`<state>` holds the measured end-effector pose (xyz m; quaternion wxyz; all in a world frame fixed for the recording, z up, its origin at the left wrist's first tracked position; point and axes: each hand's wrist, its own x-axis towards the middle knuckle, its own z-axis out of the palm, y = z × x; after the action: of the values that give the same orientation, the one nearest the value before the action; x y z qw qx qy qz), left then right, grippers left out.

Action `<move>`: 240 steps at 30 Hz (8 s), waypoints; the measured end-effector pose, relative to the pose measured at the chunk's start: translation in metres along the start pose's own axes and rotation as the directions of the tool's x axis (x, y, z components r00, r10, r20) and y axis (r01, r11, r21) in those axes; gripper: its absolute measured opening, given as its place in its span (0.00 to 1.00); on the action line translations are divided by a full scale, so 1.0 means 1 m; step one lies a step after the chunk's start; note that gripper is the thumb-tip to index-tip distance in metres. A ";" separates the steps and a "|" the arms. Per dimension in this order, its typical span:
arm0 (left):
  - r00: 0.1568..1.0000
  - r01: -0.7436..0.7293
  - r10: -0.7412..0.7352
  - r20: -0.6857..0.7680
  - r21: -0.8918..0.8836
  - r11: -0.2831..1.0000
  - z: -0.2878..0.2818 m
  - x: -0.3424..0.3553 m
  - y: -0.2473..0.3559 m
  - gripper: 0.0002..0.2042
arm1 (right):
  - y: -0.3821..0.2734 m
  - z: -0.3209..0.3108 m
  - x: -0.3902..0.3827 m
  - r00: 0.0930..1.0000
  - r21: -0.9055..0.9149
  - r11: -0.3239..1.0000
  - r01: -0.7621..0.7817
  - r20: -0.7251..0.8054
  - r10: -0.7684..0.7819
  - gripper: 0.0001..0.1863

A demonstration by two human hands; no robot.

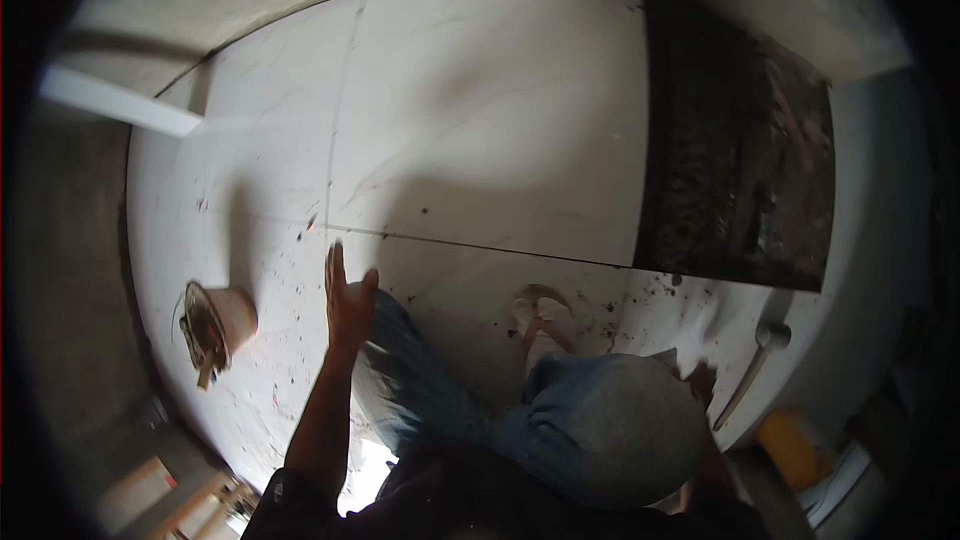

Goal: The person positions and levels a floor tile by tapping it with a rubber mallet and using a trowel to adjust the mortar underneath.

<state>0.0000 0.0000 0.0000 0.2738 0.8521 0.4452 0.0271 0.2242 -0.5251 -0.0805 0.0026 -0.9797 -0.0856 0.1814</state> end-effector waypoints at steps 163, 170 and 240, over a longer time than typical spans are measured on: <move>0.934 -0.311 0.354 -0.058 0.359 0.880 0.108 0.551 0.091 0.37 | -0.297 -0.081 0.173 0.937 0.688 0.726 -0.019 0.266 -0.227 0.24; 0.936 -0.309 0.350 -0.041 0.380 0.872 0.103 0.568 0.100 0.34 | -0.304 -0.054 0.206 0.939 0.425 0.880 0.213 0.160 -0.304 0.19; 0.994 0.107 -0.103 -0.033 0.185 0.977 0.068 0.410 0.029 0.38 | -0.460 -0.105 0.302 0.683 0.196 0.675 0.711 0.034 -0.729 0.14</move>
<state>0.2877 0.2740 -0.1247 0.1884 0.8490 0.4933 -0.0193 0.4628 -0.0182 -0.0729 0.1512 -0.8511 -0.4492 0.2257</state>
